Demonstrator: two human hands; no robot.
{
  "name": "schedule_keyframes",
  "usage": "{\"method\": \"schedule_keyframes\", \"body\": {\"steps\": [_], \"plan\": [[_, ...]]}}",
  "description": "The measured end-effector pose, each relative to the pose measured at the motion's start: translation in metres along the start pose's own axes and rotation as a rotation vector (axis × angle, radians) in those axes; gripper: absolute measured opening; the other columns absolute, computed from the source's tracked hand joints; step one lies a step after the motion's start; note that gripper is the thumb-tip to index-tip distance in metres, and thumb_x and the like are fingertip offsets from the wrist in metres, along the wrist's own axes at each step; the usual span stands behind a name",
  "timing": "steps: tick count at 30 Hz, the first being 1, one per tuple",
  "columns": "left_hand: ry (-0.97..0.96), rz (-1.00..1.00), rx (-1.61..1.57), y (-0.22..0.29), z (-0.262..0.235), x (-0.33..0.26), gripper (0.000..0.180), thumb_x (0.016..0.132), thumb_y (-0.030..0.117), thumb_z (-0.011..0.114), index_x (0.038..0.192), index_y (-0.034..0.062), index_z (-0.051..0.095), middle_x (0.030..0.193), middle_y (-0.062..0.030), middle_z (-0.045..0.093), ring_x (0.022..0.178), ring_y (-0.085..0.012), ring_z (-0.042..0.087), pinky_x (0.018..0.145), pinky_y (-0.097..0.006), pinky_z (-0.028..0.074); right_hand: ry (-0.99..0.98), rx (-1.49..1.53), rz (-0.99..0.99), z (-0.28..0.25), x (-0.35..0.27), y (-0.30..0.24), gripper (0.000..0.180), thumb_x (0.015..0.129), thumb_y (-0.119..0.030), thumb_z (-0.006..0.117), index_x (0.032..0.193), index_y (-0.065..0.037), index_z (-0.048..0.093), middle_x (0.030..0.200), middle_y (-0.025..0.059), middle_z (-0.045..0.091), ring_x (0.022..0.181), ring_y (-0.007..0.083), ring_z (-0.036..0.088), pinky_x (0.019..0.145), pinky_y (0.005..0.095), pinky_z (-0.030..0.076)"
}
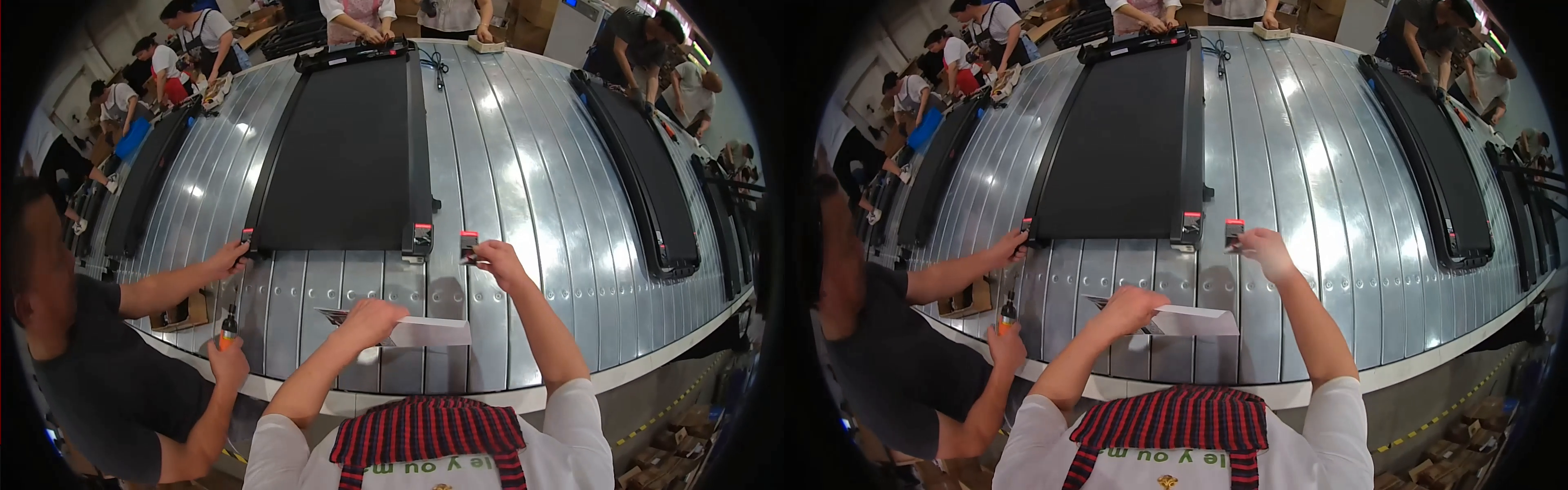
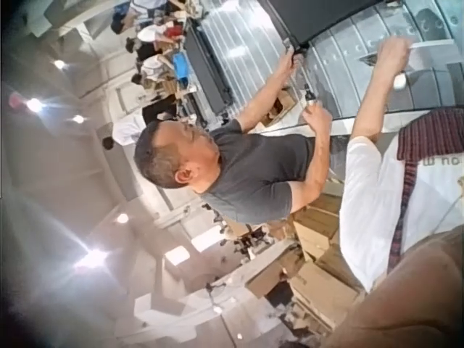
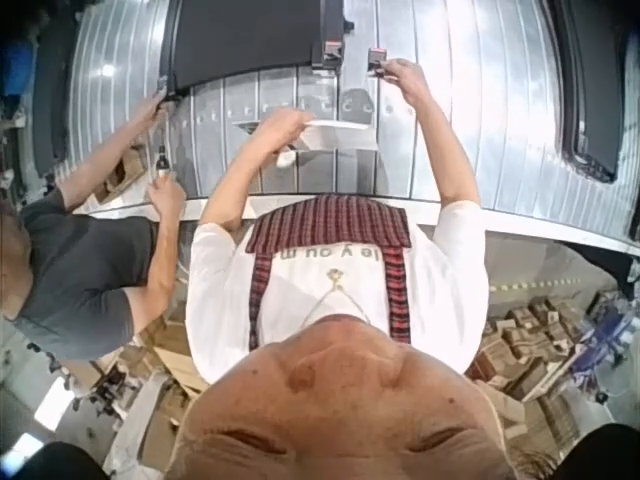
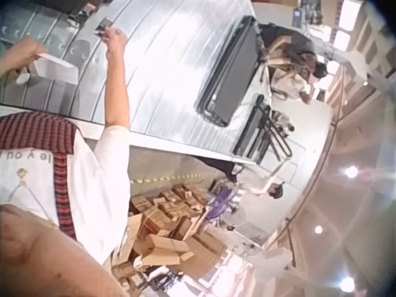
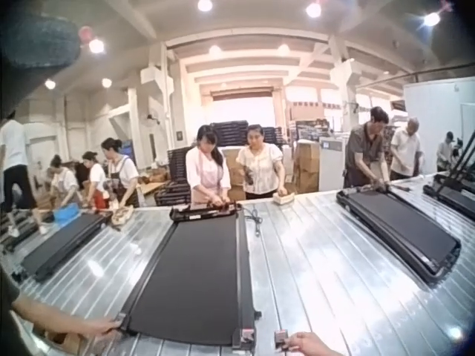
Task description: Applying warning and QR code labels to treadmills on an assembly line.
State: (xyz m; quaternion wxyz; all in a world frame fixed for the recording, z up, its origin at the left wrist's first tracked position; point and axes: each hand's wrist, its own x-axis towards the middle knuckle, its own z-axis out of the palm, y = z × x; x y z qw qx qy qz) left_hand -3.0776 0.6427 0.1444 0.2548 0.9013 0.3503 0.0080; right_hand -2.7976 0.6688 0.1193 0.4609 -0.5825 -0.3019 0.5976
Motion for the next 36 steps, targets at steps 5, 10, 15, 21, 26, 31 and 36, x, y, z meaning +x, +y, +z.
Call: {"method": "schedule_keyframes", "body": {"steps": [5, 10, 15, 21, 26, 31, 36], "plan": [[0.062, -0.007, 0.102, -0.041, -0.024, 0.051, 0.010, 0.070, 0.010, 0.049, 0.075, 0.0096, 0.056, 0.087, -0.0052, 0.058, 0.079, -0.0279, 0.056, 0.064, -0.040, 0.045, -0.055, 0.026, 0.029, 0.039, 0.092, 0.000, 0.012, 0.074, -0.014, 0.058, 0.075, -0.002, 0.056, 0.070, 0.0035, 0.056, 0.063, 0.0101, 0.051, 0.059, 0.0225, 0.040], [0.176, 0.068, 0.063, -0.060, -0.038, 0.095, 0.008, 0.066, -0.002, 0.048, 0.070, 0.0009, 0.054, 0.108, -0.0093, 0.052, 0.094, -0.0269, 0.051, 0.074, -0.037, 0.044, -0.079, -0.016, 0.114, 0.051, 0.135, 0.005, 0.011, 0.075, -0.014, 0.058, 0.078, -0.003, 0.055, 0.073, 0.0038, 0.057, 0.066, 0.0106, 0.052, 0.058, 0.0224, 0.040], [0.140, 0.050, 0.064, -0.079, -0.033, 0.117, 0.007, 0.067, -0.001, 0.049, 0.071, 0.0008, 0.056, 0.116, -0.0108, 0.048, 0.101, -0.0259, 0.048, 0.081, -0.037, 0.041, -0.085, -0.002, 0.147, 0.060, 0.144, -0.004, 0.010, 0.074, -0.011, 0.059, 0.075, -0.002, 0.055, 0.069, 0.0040, 0.056, 0.059, 0.0096, 0.050, 0.050, 0.0202, 0.036], [0.092, 0.021, 0.058, -0.089, -0.025, 0.132, 0.007, 0.069, 0.000, 0.049, 0.071, 0.0014, 0.056, 0.118, -0.0109, 0.046, 0.103, -0.0250, 0.046, 0.082, -0.038, 0.039, -0.026, -0.071, 0.144, 0.062, 0.147, -0.002, 0.010, 0.074, -0.011, 0.059, 0.074, -0.002, 0.056, 0.072, 0.0058, 0.057, 0.062, 0.0115, 0.052, 0.051, 0.0239, 0.039], [0.099, 0.038, 0.048, -0.090, -0.027, 0.132, 0.006, 0.069, 0.002, 0.050, 0.070, 0.0014, 0.056, 0.118, -0.0110, 0.046, 0.101, -0.0251, 0.047, 0.080, -0.038, 0.040, -0.013, -0.095, 0.135, 0.063, 0.147, 0.000, 0.009, 0.073, -0.009, 0.059, 0.073, -0.001, 0.056, 0.071, 0.0062, 0.058, 0.065, 0.0134, 0.054, 0.056, 0.0265, 0.043], [0.106, 0.046, 0.057, -0.090, -0.028, 0.134, 0.006, 0.069, 0.002, 0.050, 0.070, 0.0014, 0.056, 0.118, -0.0106, 0.046, 0.099, -0.0250, 0.047, 0.079, -0.037, 0.041, 0.010, -0.084, 0.125, 0.064, 0.143, -0.002, 0.010, 0.073, -0.008, 0.059, 0.075, 0.001, 0.056, 0.072, 0.0081, 0.058, 0.065, 0.0147, 0.056, 0.056, 0.0263, 0.044], [0.073, 0.025, 0.060, -0.090, -0.027, 0.133, 0.006, 0.067, 0.000, 0.052, 0.072, 0.0020, 0.054, 0.119, -0.0082, 0.045, 0.099, -0.0244, 0.046, 0.079, -0.036, 0.041, 0.042, -0.077, 0.120, 0.067, 0.141, -0.001, 0.009, 0.074, -0.007, 0.058, 0.075, 0.002, 0.056, 0.072, 0.0089, 0.059, 0.066, 0.0151, 0.057, 0.054, 0.0262, 0.045]]}}
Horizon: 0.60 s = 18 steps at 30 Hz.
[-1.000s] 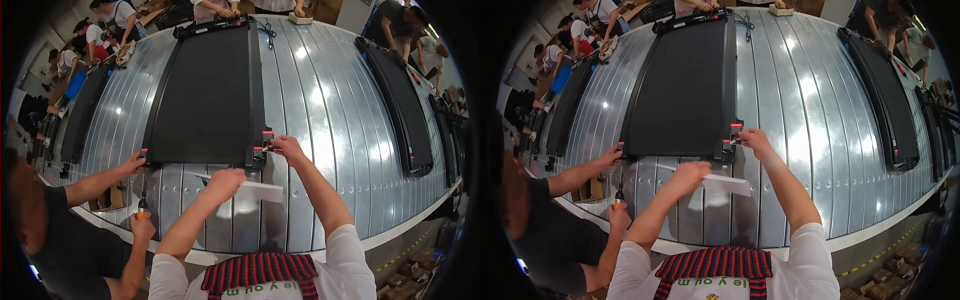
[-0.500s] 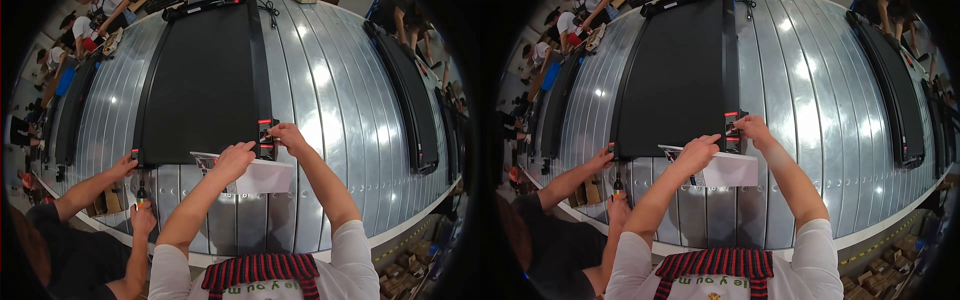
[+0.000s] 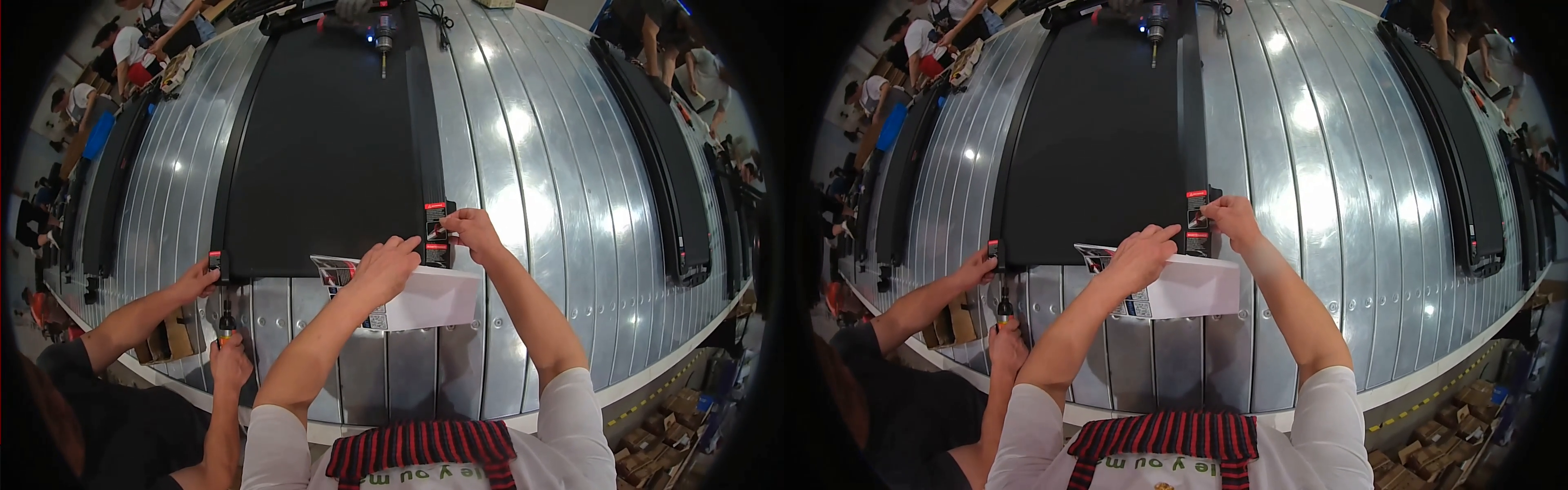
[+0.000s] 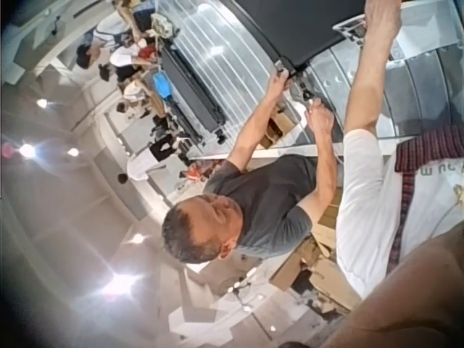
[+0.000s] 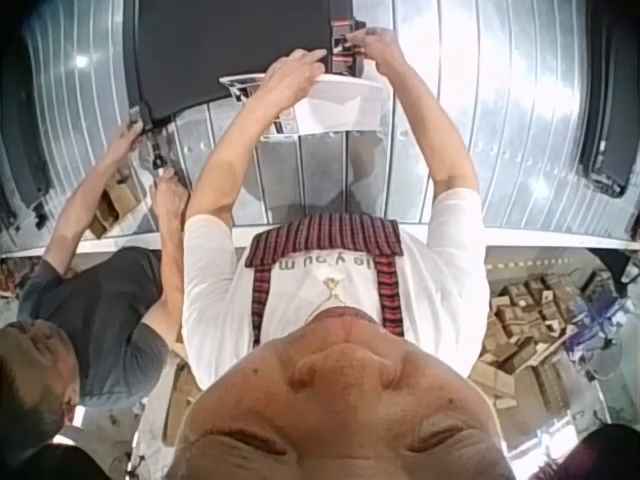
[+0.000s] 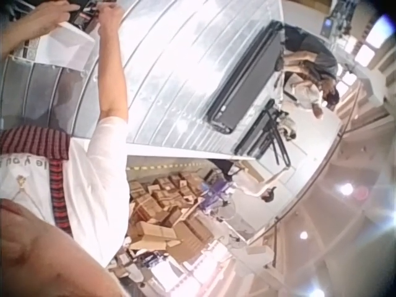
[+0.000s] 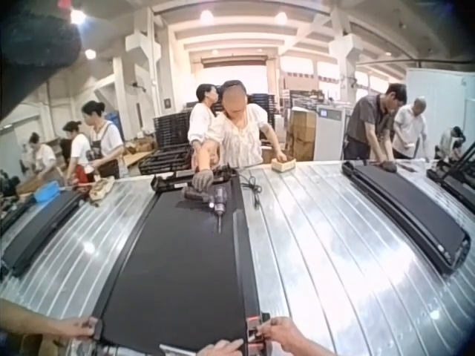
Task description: Applying warning and QR code labels to treadmills on an assembly line.
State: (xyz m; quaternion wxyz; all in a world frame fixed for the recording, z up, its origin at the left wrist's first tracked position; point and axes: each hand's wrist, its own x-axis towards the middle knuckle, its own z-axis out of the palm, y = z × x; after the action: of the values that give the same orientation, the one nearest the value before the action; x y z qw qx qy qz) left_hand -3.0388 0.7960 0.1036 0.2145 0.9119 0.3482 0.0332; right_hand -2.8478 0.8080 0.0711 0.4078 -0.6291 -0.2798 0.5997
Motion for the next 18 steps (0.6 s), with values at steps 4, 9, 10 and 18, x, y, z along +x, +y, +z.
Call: {"method": "schedule_keyframes", "body": {"steps": [4, 9, 10, 18], "plan": [[0.007, 0.006, 0.015, -0.003, 0.002, 0.000, 0.006, 0.065, 0.001, 0.054, 0.071, 0.0023, 0.054, 0.120, -0.0079, 0.045, 0.100, -0.0245, 0.045, 0.078, -0.036, 0.041, -0.010, -0.040, 0.024, -0.001, 0.004, 0.000, 0.010, 0.075, -0.010, 0.059, 0.079, -0.001, 0.056, 0.075, 0.0068, 0.059, 0.070, 0.0142, 0.056, 0.061, 0.0278, 0.045], [-0.008, 0.047, -0.012, -0.002, 0.002, 0.002, 0.007, 0.066, 0.004, 0.056, 0.073, 0.0023, 0.054, 0.121, -0.0083, 0.044, 0.102, -0.0238, 0.043, 0.079, -0.036, 0.039, 0.025, -0.066, -0.002, 0.000, 0.003, 0.001, 0.010, 0.074, -0.009, 0.058, 0.077, 0.001, 0.056, 0.073, 0.0081, 0.059, 0.067, 0.0148, 0.056, 0.058, 0.0273, 0.046], [-0.012, 0.085, -0.007, -0.002, 0.001, 0.004, 0.008, 0.067, 0.005, 0.057, 0.074, 0.0023, 0.054, 0.120, -0.0083, 0.044, 0.102, -0.0235, 0.042, 0.078, -0.036, 0.038, 0.034, -0.042, -0.018, 0.001, 0.003, 0.001, 0.010, 0.073, -0.008, 0.058, 0.075, 0.002, 0.057, 0.072, 0.0091, 0.059, 0.065, 0.0155, 0.057, 0.055, 0.0272, 0.046], [-0.001, 0.137, -0.008, -0.001, -0.001, 0.010, 0.009, 0.067, 0.001, 0.052, 0.074, 0.0022, 0.057, 0.112, -0.0074, 0.048, 0.095, -0.0223, 0.044, 0.073, -0.036, 0.038, 0.076, -0.042, -0.046, 0.006, 0.002, 0.001, 0.009, 0.071, -0.007, 0.059, 0.073, 0.002, 0.057, 0.069, 0.0083, 0.058, 0.061, 0.0148, 0.056, 0.053, 0.0270, 0.046]]}}
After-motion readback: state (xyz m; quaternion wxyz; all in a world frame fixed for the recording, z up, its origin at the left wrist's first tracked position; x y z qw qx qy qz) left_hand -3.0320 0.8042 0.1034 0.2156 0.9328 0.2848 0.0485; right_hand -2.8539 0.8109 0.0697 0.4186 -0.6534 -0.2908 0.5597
